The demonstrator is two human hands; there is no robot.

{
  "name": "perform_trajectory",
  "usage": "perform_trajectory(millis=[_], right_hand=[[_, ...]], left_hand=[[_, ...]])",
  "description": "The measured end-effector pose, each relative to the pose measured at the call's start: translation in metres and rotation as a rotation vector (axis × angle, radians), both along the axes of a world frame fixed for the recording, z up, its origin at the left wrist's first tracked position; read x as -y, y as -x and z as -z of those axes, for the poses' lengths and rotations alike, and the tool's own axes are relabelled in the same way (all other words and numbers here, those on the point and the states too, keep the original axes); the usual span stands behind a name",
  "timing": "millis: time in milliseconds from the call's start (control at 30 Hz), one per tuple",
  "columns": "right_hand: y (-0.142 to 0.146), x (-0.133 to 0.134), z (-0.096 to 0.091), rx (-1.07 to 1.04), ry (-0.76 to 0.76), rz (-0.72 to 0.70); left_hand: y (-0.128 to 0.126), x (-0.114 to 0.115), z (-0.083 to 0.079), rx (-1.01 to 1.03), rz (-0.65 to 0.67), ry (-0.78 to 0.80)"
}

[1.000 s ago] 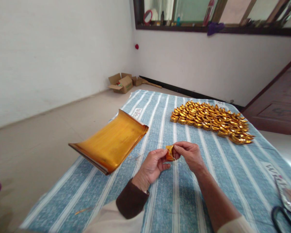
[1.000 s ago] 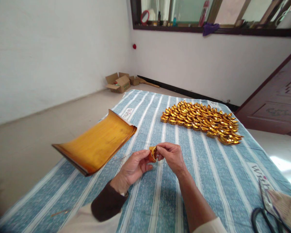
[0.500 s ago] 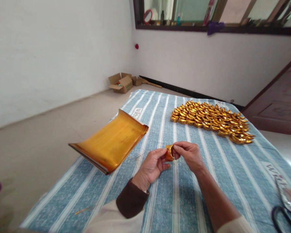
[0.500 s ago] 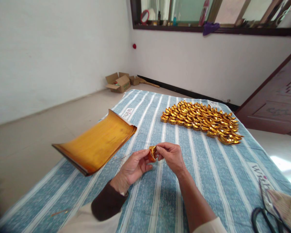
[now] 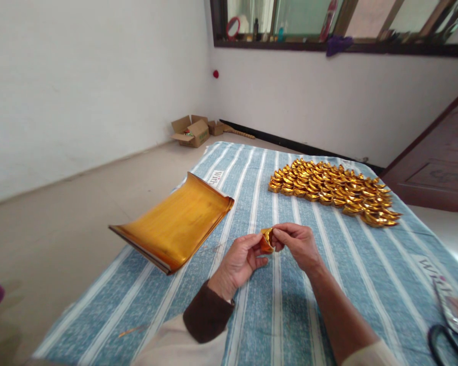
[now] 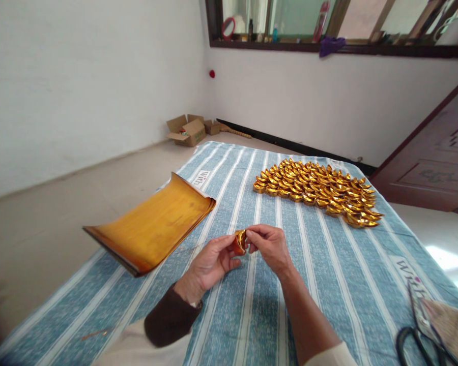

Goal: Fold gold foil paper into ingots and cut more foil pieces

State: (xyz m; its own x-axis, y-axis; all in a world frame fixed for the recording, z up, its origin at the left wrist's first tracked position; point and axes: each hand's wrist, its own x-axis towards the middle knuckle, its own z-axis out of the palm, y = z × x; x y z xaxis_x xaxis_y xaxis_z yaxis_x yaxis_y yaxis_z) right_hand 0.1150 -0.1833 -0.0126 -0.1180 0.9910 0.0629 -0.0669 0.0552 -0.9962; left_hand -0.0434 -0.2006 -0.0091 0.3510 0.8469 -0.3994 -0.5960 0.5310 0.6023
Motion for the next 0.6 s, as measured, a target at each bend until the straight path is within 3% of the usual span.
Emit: perform_trajectory(millis=[600], right_hand=[[0.0016,-0.0001,-0.0012,-0.002,-0.007,0.036]], left_hand=[[0.0006,0.0001,0.0006,0.007,0.013,-0.014]])
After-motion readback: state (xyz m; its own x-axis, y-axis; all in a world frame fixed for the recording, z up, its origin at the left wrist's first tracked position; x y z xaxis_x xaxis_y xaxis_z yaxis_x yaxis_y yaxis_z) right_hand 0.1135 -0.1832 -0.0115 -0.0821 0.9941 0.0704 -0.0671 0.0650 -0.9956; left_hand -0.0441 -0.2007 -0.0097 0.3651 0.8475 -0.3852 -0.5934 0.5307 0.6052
